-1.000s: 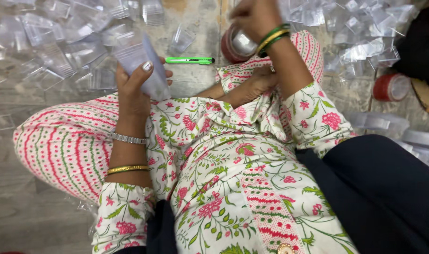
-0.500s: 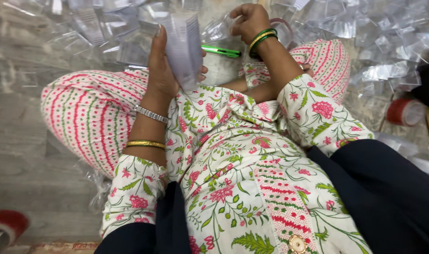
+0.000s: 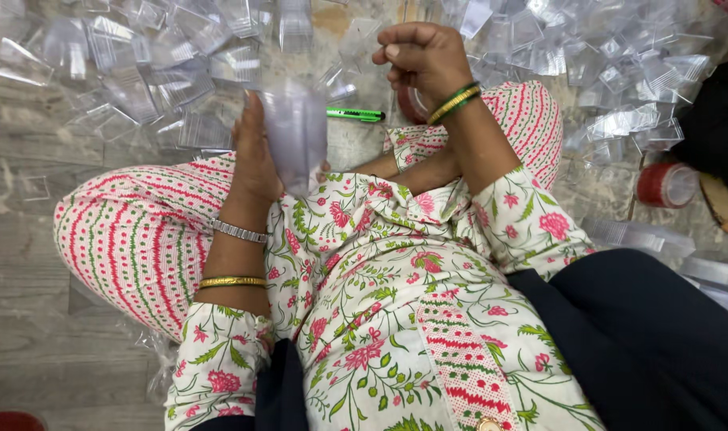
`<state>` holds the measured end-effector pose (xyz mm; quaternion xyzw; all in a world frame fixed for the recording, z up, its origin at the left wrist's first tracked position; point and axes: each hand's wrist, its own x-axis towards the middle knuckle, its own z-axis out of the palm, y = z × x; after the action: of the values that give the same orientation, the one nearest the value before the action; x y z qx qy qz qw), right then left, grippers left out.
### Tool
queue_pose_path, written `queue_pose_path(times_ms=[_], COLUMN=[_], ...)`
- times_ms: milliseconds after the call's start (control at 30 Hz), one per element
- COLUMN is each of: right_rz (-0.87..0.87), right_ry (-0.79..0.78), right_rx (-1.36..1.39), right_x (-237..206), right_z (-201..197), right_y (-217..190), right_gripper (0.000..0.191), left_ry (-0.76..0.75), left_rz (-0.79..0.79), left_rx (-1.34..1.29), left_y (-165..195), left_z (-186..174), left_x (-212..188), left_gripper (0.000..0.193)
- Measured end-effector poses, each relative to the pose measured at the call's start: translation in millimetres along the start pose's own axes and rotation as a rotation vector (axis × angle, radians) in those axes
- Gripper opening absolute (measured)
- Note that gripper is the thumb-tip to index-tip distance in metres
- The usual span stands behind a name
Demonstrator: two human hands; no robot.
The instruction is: The person sits on the floor and folds clear plastic sheets into small rectangular boxes, pressing the sides to shape them and setting finished boxes aside. They repeatedly pick up flat plastic pieces, fold them into box form, and stack the completed boxes nearby.
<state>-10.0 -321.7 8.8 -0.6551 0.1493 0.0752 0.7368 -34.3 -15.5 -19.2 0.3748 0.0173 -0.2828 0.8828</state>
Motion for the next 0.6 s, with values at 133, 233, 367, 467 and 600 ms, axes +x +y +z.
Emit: queue_pose_path(times_ms=[133, 233, 367, 467, 600], right_rz=[-0.09, -0.19, -0.307, -0.258, 0.045], right_ry=[-0.089, -0.158, -0.217, -0.243, 0.133], right_rx=[0.072, 0.078, 0.053, 0.2, 0.278], right_x=[-12.2, -18.7, -25.9, -25.1, -15.0], right_z=[0.0, 0.9, 3.4, 6.5, 11.1], right_y=[-7.8, -9.7, -12.5, -15.4, -8.3], right_gripper=[0.018, 0.016, 0.012, 0.011, 0.012], left_ry=[0.161, 0.355, 0.188, 0.091, 0.168], left_rz=[-0.163, -0.048, -0.146, -0.189, -0.111], left_rx=[-0.034, 0.138, 0.019, -0.048, -0.069], left_y=[-27.3, -49.8, -57.1, -48.6, -33.4], left_z=[-20.1, -34.6, -47.8, -43.5, -22.4], left_x=[9.7, 16.4, 14.7, 13.3, 9.4], left_gripper=[0.063, 0.063, 0.05, 0.049, 0.043])
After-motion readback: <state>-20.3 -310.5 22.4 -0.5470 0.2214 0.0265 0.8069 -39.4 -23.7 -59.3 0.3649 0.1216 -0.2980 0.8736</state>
